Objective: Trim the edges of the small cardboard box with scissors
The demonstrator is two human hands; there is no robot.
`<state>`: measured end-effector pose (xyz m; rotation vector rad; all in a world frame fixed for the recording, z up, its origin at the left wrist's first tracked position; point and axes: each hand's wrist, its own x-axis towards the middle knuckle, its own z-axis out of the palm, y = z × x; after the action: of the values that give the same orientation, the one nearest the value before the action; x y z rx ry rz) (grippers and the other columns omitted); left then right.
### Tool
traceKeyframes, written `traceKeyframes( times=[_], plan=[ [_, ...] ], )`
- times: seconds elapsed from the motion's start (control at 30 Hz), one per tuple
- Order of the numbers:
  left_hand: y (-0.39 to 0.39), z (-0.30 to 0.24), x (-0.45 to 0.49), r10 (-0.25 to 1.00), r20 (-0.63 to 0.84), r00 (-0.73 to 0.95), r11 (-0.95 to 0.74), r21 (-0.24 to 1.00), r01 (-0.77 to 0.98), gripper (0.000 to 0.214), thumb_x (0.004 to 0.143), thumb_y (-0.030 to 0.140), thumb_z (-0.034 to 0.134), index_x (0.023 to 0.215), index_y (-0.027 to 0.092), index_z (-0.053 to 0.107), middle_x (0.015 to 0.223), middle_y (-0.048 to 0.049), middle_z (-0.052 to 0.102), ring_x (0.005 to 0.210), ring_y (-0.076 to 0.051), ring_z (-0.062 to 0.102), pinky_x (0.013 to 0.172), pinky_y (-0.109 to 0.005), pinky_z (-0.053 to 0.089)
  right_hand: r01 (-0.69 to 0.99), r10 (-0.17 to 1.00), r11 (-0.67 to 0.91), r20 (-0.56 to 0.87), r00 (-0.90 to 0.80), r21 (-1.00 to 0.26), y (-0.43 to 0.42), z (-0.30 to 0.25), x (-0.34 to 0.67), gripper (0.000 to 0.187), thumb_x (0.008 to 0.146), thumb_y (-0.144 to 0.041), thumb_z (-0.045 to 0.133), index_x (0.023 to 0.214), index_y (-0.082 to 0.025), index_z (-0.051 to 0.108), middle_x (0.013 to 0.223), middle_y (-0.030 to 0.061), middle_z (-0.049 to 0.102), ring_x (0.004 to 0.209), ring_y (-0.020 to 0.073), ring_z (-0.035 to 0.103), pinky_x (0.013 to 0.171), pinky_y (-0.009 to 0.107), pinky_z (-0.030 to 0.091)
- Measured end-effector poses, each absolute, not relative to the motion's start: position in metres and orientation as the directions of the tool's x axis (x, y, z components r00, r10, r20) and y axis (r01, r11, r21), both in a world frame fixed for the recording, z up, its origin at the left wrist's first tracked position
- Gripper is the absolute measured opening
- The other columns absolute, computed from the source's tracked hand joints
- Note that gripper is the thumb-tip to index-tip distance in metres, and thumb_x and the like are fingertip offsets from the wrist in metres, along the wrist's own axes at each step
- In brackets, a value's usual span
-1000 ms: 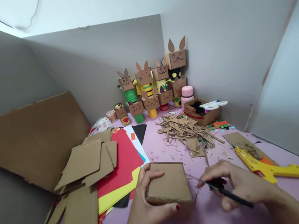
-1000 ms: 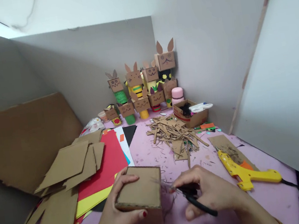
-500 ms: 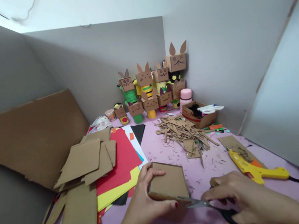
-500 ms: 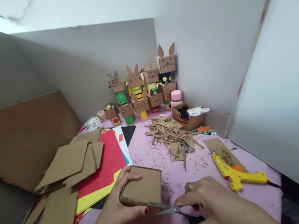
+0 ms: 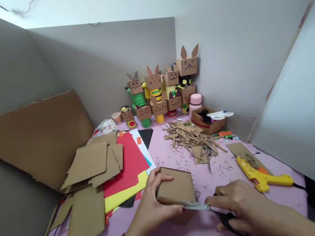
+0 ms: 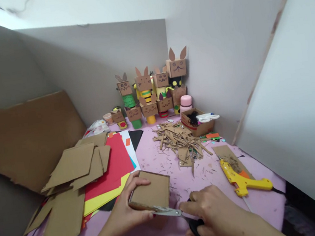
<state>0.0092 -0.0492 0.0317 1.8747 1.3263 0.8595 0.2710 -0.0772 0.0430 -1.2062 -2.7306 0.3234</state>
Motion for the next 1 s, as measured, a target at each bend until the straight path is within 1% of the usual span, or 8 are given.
traceKeyframes(
  times=[0.2,0.37,0.57,0.63,0.73,0.83,0.93,1.0],
  plan=[
    [-0.05,0.027,0.007,0.954,0.128,0.271,-0.256,0.82,0.513,0.061,0.05,0.024,0.083,0.105,0.025,0.058,0.143,-0.0141,0.034,0.137,-0.034,0.027,0.107,-0.049,0.028,0.693,0.72,0.691,0.105,-0.687,-0.204,-0.08,0.033,0.27,0.024,0.081,-0.041,0.065,0.095,-0.022,0.067,0.071,0.0038,0.07,0.06,0.0187,0.061,0.053,0.029,0.026],
    [-0.053,0.027,0.007,0.954,0.134,0.269,-0.257,0.826,0.501,0.061,0.05,0.021,0.084,0.105,0.025,0.059,0.144,-0.0144,0.033,0.137,-0.035,0.029,0.108,-0.051,0.027,0.68,0.714,0.698,0.138,-0.687,-0.226,-0.081,0.026,0.27,0.024,0.08,-0.044,0.066,0.09,-0.022,0.066,0.07,0.0021,0.071,0.06,0.017,0.063,0.053,0.027,0.029],
    [-0.057,0.034,0.01,0.957,0.122,0.262,-0.244,0.828,0.504,0.061,0.048,0.018,0.085,0.103,0.026,0.059,0.144,-0.0134,0.033,0.141,-0.034,0.02,0.109,-0.053,0.025,0.703,0.73,0.682,0.136,-0.67,-0.201,-0.085,0.025,0.267,0.016,0.081,-0.037,0.065,0.086,-0.022,0.067,0.068,0.002,0.071,0.059,0.0172,0.065,0.052,0.026,0.031],
    [-0.057,0.034,0.01,0.957,0.131,0.26,-0.25,0.826,0.504,0.062,0.048,0.016,0.084,0.104,0.025,0.059,0.144,-0.0139,0.033,0.14,-0.033,0.021,0.109,-0.052,0.026,0.737,0.761,0.647,0.107,-0.64,-0.195,-0.088,0.031,0.265,0.018,0.079,-0.037,0.068,0.088,-0.022,0.066,0.071,0.0023,0.071,0.062,0.0188,0.065,0.054,0.027,0.032],
    [-0.057,0.032,0.01,0.956,0.144,0.255,-0.258,0.827,0.5,0.061,0.048,0.014,0.083,0.103,0.024,0.059,0.145,-0.0136,0.033,0.139,-0.033,0.024,0.109,-0.051,0.027,0.764,0.79,0.61,0.08,-0.608,-0.21,-0.092,0.039,0.264,0.028,0.076,-0.044,0.069,0.095,-0.023,0.066,0.076,0.0031,0.07,0.067,0.0214,0.065,0.055,0.027,0.033],
    [-0.056,0.03,0.009,0.953,0.158,0.258,-0.271,0.826,0.495,0.06,0.049,0.015,0.082,0.103,0.025,0.058,0.145,-0.013,0.033,0.139,-0.033,0.024,0.109,-0.05,0.028,0.768,0.798,0.595,0.063,-0.599,-0.236,-0.093,0.045,0.264,0.034,0.077,-0.049,0.066,0.099,-0.023,0.067,0.077,0.0043,0.07,0.068,0.0217,0.064,0.057,0.028,0.034],
    [-0.056,0.028,0.009,0.952,0.155,0.266,-0.271,0.83,0.487,0.06,0.05,0.016,0.082,0.104,0.024,0.057,0.145,-0.0141,0.033,0.14,-0.031,0.023,0.109,-0.049,0.027,0.769,0.803,0.584,0.044,-0.595,-0.261,-0.092,0.046,0.265,0.035,0.078,-0.051,0.066,0.101,-0.024,0.067,0.077,0.0042,0.07,0.068,0.0213,0.064,0.057,0.028,0.033],
    [-0.056,0.027,0.009,0.949,0.153,0.274,-0.274,0.829,0.487,0.061,0.05,0.017,0.083,0.105,0.024,0.057,0.144,-0.0149,0.033,0.14,-0.031,0.023,0.109,-0.049,0.027,0.768,0.8,0.587,0.037,-0.599,-0.257,-0.092,0.045,0.263,0.031,0.077,-0.049,0.067,0.096,-0.024,0.067,0.077,0.0035,0.07,0.067,0.0207,0.064,0.055,0.027,0.032]
  ],
)
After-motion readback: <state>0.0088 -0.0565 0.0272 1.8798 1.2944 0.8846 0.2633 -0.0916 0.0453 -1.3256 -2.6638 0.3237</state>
